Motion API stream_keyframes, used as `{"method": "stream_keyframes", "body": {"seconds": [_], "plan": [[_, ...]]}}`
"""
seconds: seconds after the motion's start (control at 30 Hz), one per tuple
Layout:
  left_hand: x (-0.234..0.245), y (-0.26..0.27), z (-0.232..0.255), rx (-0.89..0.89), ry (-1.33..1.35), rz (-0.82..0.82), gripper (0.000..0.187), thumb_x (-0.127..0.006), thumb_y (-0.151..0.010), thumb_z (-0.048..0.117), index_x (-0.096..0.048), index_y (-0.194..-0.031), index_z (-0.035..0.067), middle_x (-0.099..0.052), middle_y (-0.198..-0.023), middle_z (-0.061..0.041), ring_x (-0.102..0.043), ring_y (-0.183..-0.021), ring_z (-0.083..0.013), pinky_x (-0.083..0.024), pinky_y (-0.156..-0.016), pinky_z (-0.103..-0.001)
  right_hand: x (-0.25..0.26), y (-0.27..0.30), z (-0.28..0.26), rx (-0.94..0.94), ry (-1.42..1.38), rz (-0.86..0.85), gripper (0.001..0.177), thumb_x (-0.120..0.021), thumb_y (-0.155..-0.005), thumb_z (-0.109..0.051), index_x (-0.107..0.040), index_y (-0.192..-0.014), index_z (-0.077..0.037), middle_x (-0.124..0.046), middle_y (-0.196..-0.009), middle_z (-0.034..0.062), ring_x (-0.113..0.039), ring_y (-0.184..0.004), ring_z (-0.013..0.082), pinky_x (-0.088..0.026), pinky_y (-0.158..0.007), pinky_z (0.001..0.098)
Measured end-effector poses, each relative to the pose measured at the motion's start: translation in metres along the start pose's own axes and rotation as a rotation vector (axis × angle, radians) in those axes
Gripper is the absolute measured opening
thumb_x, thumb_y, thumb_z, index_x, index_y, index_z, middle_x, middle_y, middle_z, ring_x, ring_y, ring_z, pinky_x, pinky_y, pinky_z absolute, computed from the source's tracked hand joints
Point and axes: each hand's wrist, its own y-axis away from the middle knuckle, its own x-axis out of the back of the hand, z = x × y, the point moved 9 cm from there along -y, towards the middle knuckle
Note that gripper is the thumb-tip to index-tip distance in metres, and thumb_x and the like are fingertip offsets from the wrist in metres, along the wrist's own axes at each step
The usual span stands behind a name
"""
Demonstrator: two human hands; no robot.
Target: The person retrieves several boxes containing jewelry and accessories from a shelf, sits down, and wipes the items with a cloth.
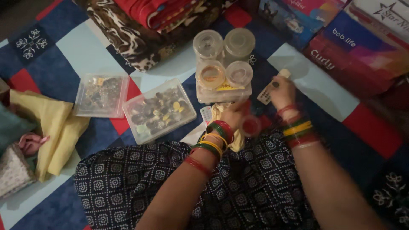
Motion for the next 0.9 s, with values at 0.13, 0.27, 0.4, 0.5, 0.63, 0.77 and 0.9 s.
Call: {"method": "stream_keyframes", "body": {"seconds": [0.13, 0.27, 0.4, 0.5, 0.63, 0.77, 0.9], "plan": [[-0.001, 0.018, -0.047, 0.200, 0.413, 0.035, 0.042, -0.052, -0.100, 0.014, -0.063, -0.139, 0.006, -0.073, -0.126, -0.009, -0.070, -0.115, -0.0215, -0.056, -0.099, -0.034, -0.052, 0.055, -0.047, 0.134, 0.191, -0.573, 0.029, -0.078, -0.078, -0.020, -0.076, -0.104, -0.007, -0.075, -0.103, 0.0171, -0.073, -0.096, 0.0340, -0.057, -0.084, 0.0415], [0.015, 0.051, -0.049, 0.440, 0.808, -0.058, 0.051, -0.055, -0.095, 0.011, -0.055, -0.146, 0.006, -0.069, -0.119, -0.011, -0.066, -0.104, -0.0242, -0.052, -0.085, -0.040, -0.065, 0.087, -0.091, 0.348, 0.412, -0.612, 0.023, -0.067, -0.085, -0.014, -0.076, -0.105, -0.009, -0.074, -0.105, 0.0177, -0.070, -0.101, 0.0369, -0.055, -0.087, 0.0453], [0.072, 0.096, -0.015, 0.547, 0.837, -0.006, 0.050, -0.055, -0.097, 0.021, -0.054, -0.147, 0.012, -0.063, -0.135, -0.006, -0.059, -0.117, -0.0216, -0.052, -0.091, -0.038, -0.030, 0.085, -0.123, 0.219, 0.394, -0.677, 0.020, -0.066, -0.089, -0.015, -0.077, -0.104, -0.010, -0.076, -0.108, 0.0154, -0.072, -0.103, 0.0326, -0.056, -0.089, 0.0409], [0.103, 0.121, 0.029, 0.576, 0.931, -0.006, 0.050, -0.053, -0.100, 0.039, -0.052, -0.145, 0.017, -0.059, -0.139, -0.006, -0.058, -0.124, -0.0232, -0.055, -0.093, -0.041, 0.000, 0.097, -0.161, 0.061, -0.112, -0.699, 0.025, -0.068, -0.088, -0.009, -0.074, -0.112, -0.007, -0.077, -0.108, 0.0107, -0.073, -0.099, 0.0233, -0.057, -0.085, 0.0343], [0.103, 0.128, 0.091, 0.532, 1.276, -0.050, 0.061, -0.041, -0.102, 0.059, -0.045, -0.148, 0.019, -0.057, -0.133, -0.006, -0.058, -0.113, -0.0289, -0.053, -0.086, -0.045, 0.001, 0.134, -0.224, 0.099, -0.464, -0.581, 0.029, -0.072, -0.091, -0.008, -0.071, -0.119, -0.001, -0.073, -0.109, 0.0043, -0.069, -0.096, 0.0126, -0.057, -0.081, 0.0298], [0.128, 0.134, 0.069, 0.492, 1.084, 0.232, 0.069, -0.039, -0.101, 0.059, -0.051, -0.148, 0.010, -0.062, -0.126, -0.015, -0.061, -0.106, -0.0294, -0.052, -0.090, -0.043, -0.021, 0.162, -0.233, -0.109, -0.570, -0.611, 0.047, -0.070, -0.093, -0.012, -0.063, -0.139, -0.007, -0.071, -0.117, 0.0090, -0.068, -0.094, 0.0170, -0.058, -0.080, 0.0329], [0.175, 0.155, 0.057, 0.279, 0.420, 0.377, 0.070, -0.032, -0.108, 0.059, -0.058, -0.140, 0.002, -0.067, -0.132, -0.021, -0.063, -0.120, -0.0298, -0.046, -0.105, -0.037, -0.053, 0.195, -0.256, -0.059, -0.836, -0.814, 0.068, -0.071, -0.090, -0.009, -0.044, -0.152, -0.008, -0.059, -0.135, 0.0091, -0.064, -0.114, 0.0142, -0.057, -0.091, 0.0297]]}}
